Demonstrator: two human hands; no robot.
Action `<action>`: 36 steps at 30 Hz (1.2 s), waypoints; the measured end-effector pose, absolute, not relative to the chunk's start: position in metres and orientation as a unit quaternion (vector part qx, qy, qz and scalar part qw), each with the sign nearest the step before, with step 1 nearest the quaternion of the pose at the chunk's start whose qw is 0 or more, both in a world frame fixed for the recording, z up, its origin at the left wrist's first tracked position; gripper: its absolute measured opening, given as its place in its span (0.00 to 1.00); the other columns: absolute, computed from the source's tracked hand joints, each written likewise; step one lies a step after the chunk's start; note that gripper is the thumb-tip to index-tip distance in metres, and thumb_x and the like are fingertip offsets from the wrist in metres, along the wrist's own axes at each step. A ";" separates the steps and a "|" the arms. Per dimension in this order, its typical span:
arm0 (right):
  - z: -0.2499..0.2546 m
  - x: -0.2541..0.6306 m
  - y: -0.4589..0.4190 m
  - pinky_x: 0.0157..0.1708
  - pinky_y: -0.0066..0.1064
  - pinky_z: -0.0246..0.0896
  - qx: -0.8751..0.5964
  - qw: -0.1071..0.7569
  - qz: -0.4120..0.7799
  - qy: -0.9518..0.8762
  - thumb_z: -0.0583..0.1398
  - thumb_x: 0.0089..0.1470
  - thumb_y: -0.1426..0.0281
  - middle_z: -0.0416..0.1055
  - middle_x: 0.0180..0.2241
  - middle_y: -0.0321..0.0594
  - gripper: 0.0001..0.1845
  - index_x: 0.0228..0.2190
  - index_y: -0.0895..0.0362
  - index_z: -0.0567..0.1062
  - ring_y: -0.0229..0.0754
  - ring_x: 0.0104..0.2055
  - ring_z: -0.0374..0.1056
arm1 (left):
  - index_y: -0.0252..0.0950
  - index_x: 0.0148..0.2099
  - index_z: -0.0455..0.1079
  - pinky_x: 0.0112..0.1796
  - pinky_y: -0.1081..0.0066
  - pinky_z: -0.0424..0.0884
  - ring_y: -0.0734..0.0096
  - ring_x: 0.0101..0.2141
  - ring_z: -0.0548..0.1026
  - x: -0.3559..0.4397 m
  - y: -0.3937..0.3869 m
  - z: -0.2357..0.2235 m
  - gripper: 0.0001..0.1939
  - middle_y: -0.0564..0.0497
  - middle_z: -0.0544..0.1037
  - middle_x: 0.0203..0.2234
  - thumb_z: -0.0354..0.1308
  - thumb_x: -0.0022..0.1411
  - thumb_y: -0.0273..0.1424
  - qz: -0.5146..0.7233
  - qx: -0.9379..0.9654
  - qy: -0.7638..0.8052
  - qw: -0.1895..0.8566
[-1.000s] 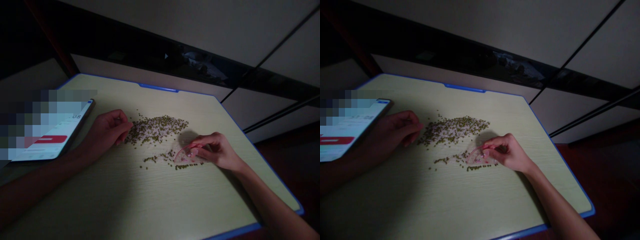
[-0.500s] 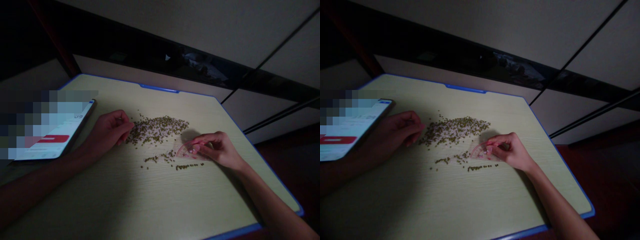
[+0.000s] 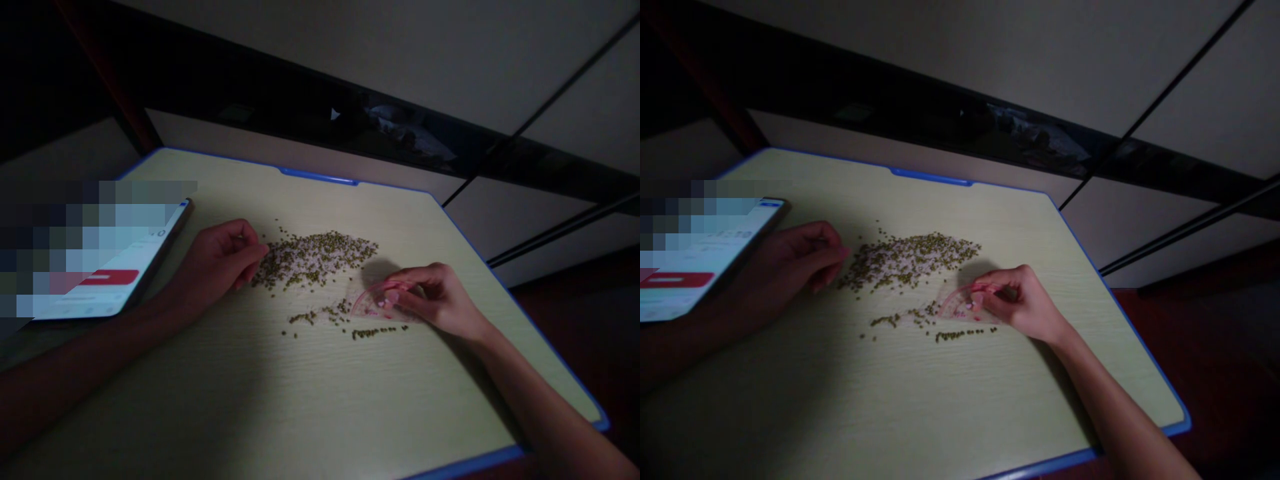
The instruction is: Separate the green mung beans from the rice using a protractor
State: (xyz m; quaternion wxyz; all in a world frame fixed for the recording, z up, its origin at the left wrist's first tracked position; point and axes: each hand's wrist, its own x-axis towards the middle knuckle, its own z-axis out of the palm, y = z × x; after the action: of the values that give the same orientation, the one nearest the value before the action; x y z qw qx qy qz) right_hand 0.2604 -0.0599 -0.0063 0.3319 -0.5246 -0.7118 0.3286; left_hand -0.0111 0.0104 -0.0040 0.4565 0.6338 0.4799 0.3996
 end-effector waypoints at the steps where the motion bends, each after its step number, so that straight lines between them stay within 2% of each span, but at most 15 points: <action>1: -0.006 0.260 -0.060 0.20 0.24 0.58 -0.528 0.340 0.324 -0.707 0.61 0.46 0.71 0.76 0.23 0.41 0.07 0.23 0.62 0.79 0.34 0.22 0.65 | 0.38 0.20 0.56 0.12 0.82 0.52 0.84 0.09 0.57 -0.011 0.010 -0.004 0.09 0.62 0.61 0.06 0.53 0.47 0.30 0.399 0.632 0.479 0.460; 9: -0.005 0.261 -0.060 0.18 0.22 0.54 -0.543 0.346 0.312 -0.699 0.60 0.46 0.71 0.74 0.21 0.39 0.07 0.23 0.61 0.78 0.32 0.20 0.62 | 0.37 0.19 0.56 0.12 0.82 0.53 0.83 0.09 0.57 -0.012 0.010 -0.002 0.11 0.61 0.62 0.06 0.51 0.51 0.29 0.403 0.631 0.484 0.452; 14: -0.007 0.261 -0.061 0.18 0.23 0.54 -0.534 0.329 0.318 -0.711 0.61 0.46 0.70 0.75 0.22 0.41 0.08 0.23 0.61 0.79 0.33 0.21 0.61 | 0.36 0.15 0.57 0.14 0.81 0.54 0.84 0.10 0.58 -0.009 0.008 0.004 0.19 0.60 0.61 0.06 0.46 0.57 0.30 0.387 0.649 0.498 0.426; 21: -0.003 0.257 -0.060 0.18 0.23 0.54 -0.566 0.333 0.287 -0.697 0.59 0.46 0.70 0.73 0.21 0.41 0.10 0.22 0.63 0.78 0.33 0.20 0.61 | 0.36 0.09 0.55 0.16 0.79 0.54 0.84 0.10 0.57 -0.011 0.006 0.006 0.27 0.58 0.60 0.05 0.43 0.60 0.32 0.358 0.665 0.529 0.386; 28: -0.004 0.260 -0.059 0.17 0.24 0.54 -0.585 0.323 0.255 -0.699 0.59 0.47 0.69 0.71 0.18 0.39 0.11 0.23 0.62 0.79 0.33 0.18 0.59 | 0.38 0.09 0.49 0.16 0.76 0.54 0.82 0.11 0.58 -0.010 0.006 0.006 0.28 0.56 0.62 0.07 0.38 0.62 0.30 0.377 0.639 0.498 0.449; 36: -0.004 0.257 -0.061 0.16 0.24 0.52 -0.564 0.322 0.300 -0.699 0.60 0.47 0.68 0.72 0.20 0.40 0.11 0.23 0.62 0.79 0.32 0.19 0.59 | 0.38 0.09 0.48 0.17 0.75 0.54 0.80 0.11 0.58 -0.013 0.008 0.003 0.27 0.55 0.62 0.07 0.39 0.61 0.30 0.368 0.647 0.486 0.457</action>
State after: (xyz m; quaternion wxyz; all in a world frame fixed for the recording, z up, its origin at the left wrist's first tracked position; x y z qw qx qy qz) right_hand 0.2574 -0.0610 -0.0036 0.3220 -0.5638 -0.6988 0.3002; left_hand -0.0127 0.0080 0.0031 0.4573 0.6474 0.4859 0.3683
